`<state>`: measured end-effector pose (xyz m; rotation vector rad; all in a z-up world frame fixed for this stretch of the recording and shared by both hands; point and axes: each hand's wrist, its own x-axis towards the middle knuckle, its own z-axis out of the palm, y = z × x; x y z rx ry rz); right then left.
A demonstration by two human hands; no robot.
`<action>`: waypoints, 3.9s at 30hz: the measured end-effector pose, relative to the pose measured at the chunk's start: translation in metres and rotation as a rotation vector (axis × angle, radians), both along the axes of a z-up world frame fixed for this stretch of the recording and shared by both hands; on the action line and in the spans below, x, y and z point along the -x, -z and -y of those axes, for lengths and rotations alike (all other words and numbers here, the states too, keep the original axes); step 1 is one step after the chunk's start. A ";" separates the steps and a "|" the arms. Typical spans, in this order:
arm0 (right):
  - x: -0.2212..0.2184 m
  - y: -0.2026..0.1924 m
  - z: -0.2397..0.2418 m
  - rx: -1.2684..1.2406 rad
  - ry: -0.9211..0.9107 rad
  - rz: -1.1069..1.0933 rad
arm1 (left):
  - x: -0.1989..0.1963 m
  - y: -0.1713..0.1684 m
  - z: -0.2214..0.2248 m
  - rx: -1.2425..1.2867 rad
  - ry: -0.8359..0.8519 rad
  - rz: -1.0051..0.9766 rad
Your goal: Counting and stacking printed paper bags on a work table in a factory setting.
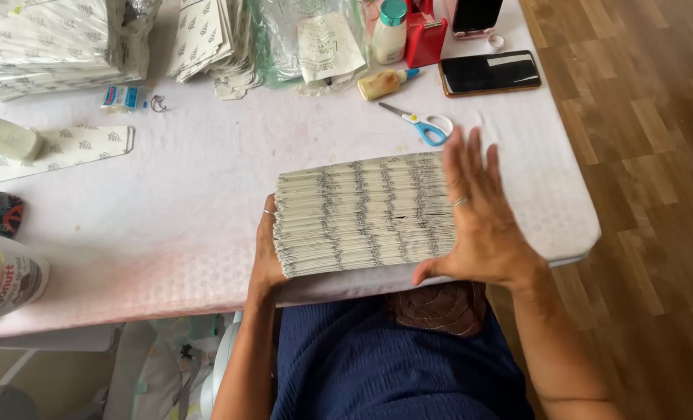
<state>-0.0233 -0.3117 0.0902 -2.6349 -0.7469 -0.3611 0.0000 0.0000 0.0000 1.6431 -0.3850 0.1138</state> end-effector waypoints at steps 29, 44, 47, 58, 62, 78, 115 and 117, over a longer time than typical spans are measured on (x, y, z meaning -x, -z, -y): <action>0.030 0.058 -0.016 -0.389 0.013 0.282 | -0.007 0.029 -0.007 -0.121 -0.103 -0.018; -0.015 0.023 -0.008 -0.072 -0.130 0.345 | -0.017 0.081 -0.023 -0.159 -0.064 0.126; -0.020 0.026 -0.008 -0.076 -0.128 0.351 | -0.021 0.106 -0.031 -0.157 -0.030 0.117; -0.035 0.028 -0.011 -0.169 -0.278 0.273 | -0.017 0.066 -0.015 -0.067 0.062 0.066; -0.039 0.019 -0.007 -0.192 -0.302 0.190 | -0.016 0.054 -0.014 -0.077 0.074 0.055; -0.083 0.002 -0.008 -0.094 -0.279 -0.330 | -0.017 0.062 -0.016 -0.073 0.075 0.059; -0.032 0.015 0.014 -0.045 -0.213 -0.140 | -0.012 -0.085 0.114 -1.501 0.157 0.457; -0.029 0.012 0.013 0.003 -0.190 -0.173 | -0.023 -0.077 0.115 -1.531 0.263 0.383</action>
